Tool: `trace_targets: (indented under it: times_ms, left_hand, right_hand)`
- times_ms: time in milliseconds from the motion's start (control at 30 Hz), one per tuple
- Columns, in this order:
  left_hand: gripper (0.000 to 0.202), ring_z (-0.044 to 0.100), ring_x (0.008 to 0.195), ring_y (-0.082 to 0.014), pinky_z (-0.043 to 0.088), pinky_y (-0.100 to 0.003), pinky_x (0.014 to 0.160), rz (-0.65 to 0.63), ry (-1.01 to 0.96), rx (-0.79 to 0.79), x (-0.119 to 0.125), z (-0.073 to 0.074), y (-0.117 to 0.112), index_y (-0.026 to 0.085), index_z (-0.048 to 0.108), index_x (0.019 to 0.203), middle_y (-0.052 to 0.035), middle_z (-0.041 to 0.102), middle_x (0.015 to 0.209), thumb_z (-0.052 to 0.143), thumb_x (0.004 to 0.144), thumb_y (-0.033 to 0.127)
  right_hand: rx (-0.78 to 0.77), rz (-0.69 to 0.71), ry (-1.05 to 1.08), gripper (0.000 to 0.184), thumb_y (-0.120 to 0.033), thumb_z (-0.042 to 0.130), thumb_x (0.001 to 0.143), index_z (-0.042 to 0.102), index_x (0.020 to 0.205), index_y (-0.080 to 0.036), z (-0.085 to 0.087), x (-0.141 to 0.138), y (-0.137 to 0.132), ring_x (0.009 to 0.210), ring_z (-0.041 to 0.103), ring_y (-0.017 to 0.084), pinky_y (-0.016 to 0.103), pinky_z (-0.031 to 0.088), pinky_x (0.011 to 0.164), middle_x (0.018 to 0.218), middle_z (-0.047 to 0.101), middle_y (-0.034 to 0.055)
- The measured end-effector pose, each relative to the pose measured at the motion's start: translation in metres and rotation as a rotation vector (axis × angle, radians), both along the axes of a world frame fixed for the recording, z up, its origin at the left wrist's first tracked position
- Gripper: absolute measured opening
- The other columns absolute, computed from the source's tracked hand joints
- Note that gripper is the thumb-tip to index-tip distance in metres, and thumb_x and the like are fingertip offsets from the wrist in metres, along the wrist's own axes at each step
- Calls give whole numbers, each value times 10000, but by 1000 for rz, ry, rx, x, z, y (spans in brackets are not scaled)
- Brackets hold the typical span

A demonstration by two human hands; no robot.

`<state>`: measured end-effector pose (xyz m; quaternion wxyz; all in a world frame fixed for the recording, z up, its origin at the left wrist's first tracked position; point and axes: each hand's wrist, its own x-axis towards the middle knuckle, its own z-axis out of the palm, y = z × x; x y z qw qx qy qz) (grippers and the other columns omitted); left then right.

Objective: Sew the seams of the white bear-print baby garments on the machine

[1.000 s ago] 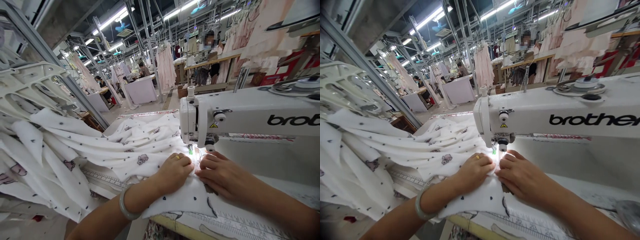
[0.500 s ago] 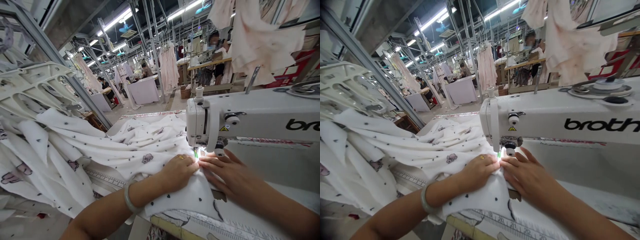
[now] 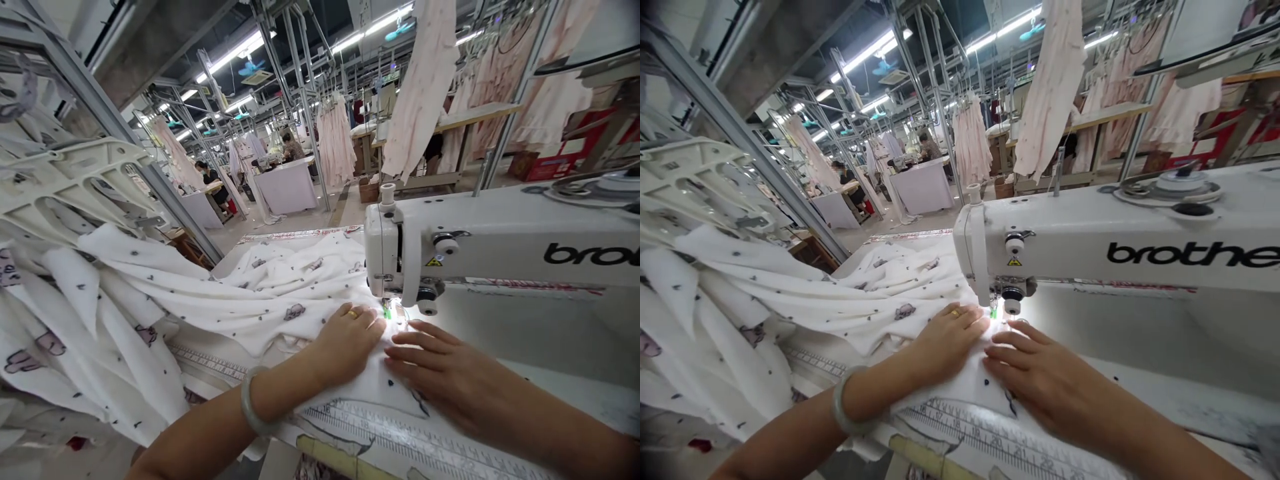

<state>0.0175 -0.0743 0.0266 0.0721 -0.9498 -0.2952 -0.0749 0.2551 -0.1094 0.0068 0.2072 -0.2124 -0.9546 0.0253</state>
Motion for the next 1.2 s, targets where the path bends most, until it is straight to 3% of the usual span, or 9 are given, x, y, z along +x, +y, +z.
trace_targets:
  times_ms: [100, 233, 333, 433, 567, 767, 967, 1067, 1200]
  left_hand:
    - [322, 640, 1057, -295, 477, -488, 1036, 155, 33, 125, -5, 11, -18, 82, 600, 1166, -143, 687, 1097, 497, 868, 18]
    - [309, 624, 824, -237, 525, -393, 833, 204, -54, 113, -6, 20, -37, 125, 618, 1085, -77, 679, 901, 448, 873, -23]
    - [160, 615, 762, -222, 515, -360, 737, 155, -76, -29, -1, 19, -44, 168, 623, 1007, -41, 669, 834, 469, 988, 133]
    - [154, 627, 849, -246, 516, -385, 774, 136, -42, -118, 1, 16, -48, 177, 609, 900, -65, 670, 907, 531, 989, 275]
    - [174, 604, 1085, -290, 491, -437, 939, 71, -58, -159, -2, 14, -49, 161, 601, 1048, -118, 649, 1178, 575, 920, 275]
    - [360, 588, 1159, -300, 461, -455, 1014, 56, 9, -197, -5, 12, -42, 166, 558, 1231, -124, 639, 1224, 550, 889, 278]
    - [513, 563, 1236, -288, 431, -428, 1083, -1, 76, -212, -13, 16, -29, 118, 518, 1316, -138, 606, 1327, 579, 809, 172]
    - [454, 620, 1110, -243, 456, -390, 1016, -13, 57, -133, -16, 12, -26, 152, 520, 1331, -88, 662, 1212, 522, 881, 95]
    - [265, 634, 867, -205, 468, -360, 886, -25, 0, 7, -16, 6, -24, 182, 610, 1209, -39, 680, 935, 497, 976, 128]
  right_hand:
    - [-65, 54, 37, 397, -158, 464, 1014, 592, 1389, -190, 6, -4, -9, 1259, 601, 241, 480, 323, 1206, 1271, 710, 83]
    - [-227, 99, 105, 330, -170, 400, 1028, 687, 1189, -193, 19, -9, -18, 1079, 669, 214, 371, 468, 1056, 1050, 755, 76]
    - [-328, 123, 49, 273, -214, 414, 1016, 679, 1081, -206, 25, -10, -21, 927, 668, 222, 362, 513, 875, 932, 728, 67]
    - [-351, 129, 19, 253, -276, 417, 1010, 656, 1058, -209, 25, -9, -22, 857, 659, 227, 360, 500, 797, 908, 710, 65]
    - [-317, 135, 61, 284, -338, 419, 1022, 665, 1098, -218, 25, -8, -24, 883, 688, 231, 347, 515, 823, 926, 730, 78]
    - [-298, 96, 64, 331, -368, 451, 1027, 696, 1165, -193, 24, -9, -22, 1047, 707, 251, 363, 539, 921, 1107, 753, 126]
    - [-247, 88, -59, 405, -379, 486, 1035, 640, 1330, -148, 22, -5, -16, 1256, 626, 283, 432, 503, 1061, 1345, 662, 167]
    - [-283, 90, -60, 370, -361, 468, 1038, 656, 1287, -162, 25, -6, -16, 1206, 652, 287, 432, 528, 1020, 1273, 698, 151]
    - [-325, 123, -25, 320, -328, 459, 1037, 666, 1232, -181, 26, -8, -17, 1156, 671, 271, 418, 517, 1027, 1172, 727, 126]
